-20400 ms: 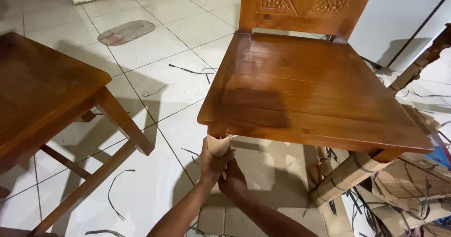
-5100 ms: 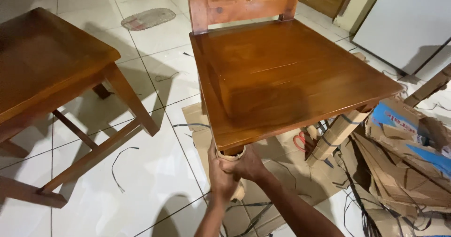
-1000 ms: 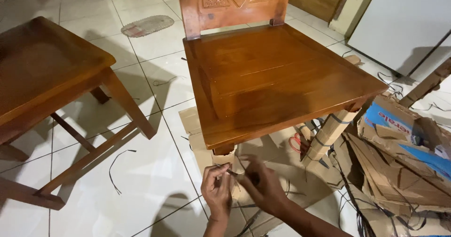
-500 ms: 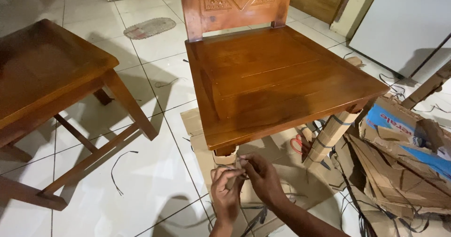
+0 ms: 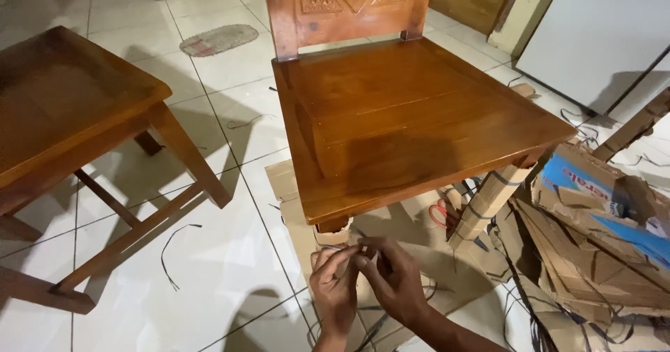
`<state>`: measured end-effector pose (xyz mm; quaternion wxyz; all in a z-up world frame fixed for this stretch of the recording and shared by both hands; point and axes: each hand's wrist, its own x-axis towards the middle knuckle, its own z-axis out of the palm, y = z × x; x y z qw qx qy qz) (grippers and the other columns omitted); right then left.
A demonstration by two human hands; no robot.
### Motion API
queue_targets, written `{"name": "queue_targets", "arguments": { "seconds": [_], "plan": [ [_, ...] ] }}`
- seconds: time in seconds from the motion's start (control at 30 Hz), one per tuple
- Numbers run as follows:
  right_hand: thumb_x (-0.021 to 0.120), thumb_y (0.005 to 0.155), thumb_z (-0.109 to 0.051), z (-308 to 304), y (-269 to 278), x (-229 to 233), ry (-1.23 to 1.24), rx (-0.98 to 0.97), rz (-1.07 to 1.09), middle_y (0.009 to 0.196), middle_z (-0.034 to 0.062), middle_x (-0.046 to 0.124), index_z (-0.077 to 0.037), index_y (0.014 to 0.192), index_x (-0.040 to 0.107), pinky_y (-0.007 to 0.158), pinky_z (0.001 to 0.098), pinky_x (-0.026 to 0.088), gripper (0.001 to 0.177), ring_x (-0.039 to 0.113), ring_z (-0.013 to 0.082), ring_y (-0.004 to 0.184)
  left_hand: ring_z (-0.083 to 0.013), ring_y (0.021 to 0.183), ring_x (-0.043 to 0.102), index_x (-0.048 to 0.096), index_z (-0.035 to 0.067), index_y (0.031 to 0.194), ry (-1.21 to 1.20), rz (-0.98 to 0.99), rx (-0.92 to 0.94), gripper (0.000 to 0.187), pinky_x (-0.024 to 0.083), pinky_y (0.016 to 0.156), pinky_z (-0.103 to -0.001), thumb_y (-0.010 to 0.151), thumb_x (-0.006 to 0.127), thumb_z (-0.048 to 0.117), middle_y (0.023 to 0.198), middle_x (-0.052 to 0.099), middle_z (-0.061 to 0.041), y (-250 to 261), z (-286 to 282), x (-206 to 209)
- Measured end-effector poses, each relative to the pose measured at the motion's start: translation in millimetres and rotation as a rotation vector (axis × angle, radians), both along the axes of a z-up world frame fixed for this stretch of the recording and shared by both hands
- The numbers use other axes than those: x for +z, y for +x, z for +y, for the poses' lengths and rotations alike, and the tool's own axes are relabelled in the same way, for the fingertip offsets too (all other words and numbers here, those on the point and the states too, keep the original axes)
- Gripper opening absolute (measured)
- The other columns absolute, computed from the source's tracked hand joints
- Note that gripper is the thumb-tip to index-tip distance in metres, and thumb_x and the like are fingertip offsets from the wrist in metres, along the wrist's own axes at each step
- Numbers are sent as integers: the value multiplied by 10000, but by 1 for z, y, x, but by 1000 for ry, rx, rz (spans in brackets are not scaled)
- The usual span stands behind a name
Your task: Wrapping wooden chair legs with cardboard and securing them with string using scissors
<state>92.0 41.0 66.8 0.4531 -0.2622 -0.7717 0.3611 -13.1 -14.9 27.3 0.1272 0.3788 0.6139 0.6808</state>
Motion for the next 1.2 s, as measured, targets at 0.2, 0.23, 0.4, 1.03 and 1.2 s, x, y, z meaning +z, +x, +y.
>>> {"name": "queue_targets", "arguments": {
  "seconds": [0.2,0.23,0.4,1.03,1.2],
  "plan": [
    [579,1018,-233,5,-7,-3,-4,-78,37,933,60,698,-73,940,713,718,304,526,222,683,183,827,-157,939,620,842,140,1066,46,73,19,204,553,783,-279,869,786,141,902,753,15,1,2,-1],
    [579,1018,-233,4,-8,-6,-5,-77,36,933,60,698,-73,940,713,718,304,526,222,683,183,827,-157,939,620,842,140,1066,46,72,20,204,553,783,-279,869,786,141,902,753,15,0,2,-4],
    [491,1065,-265,-3,-14,-11,-326,-9,209,889,49,689,-91,961,638,789,314,514,251,639,154,854,-189,914,656,802,84,1140,85,-39,39,279,532,807,-333,945,651,214,949,798,-68,-3,2,-7],
    [571,1067,-285,-11,-31,-26,-907,-83,429,557,-11,371,-56,809,658,454,302,175,356,217,88,496,-181,799,712,846,90,1054,-50,-211,71,334,566,721,-325,910,643,313,881,716,-59,-6,3,-2],
    [632,1036,-244,-17,-29,-19,-913,-70,442,631,4,513,-71,808,659,479,302,217,288,294,95,512,-236,903,751,808,23,976,85,-237,-6,285,734,760,-369,944,607,223,920,739,-136,-5,3,0]
  ]
}}
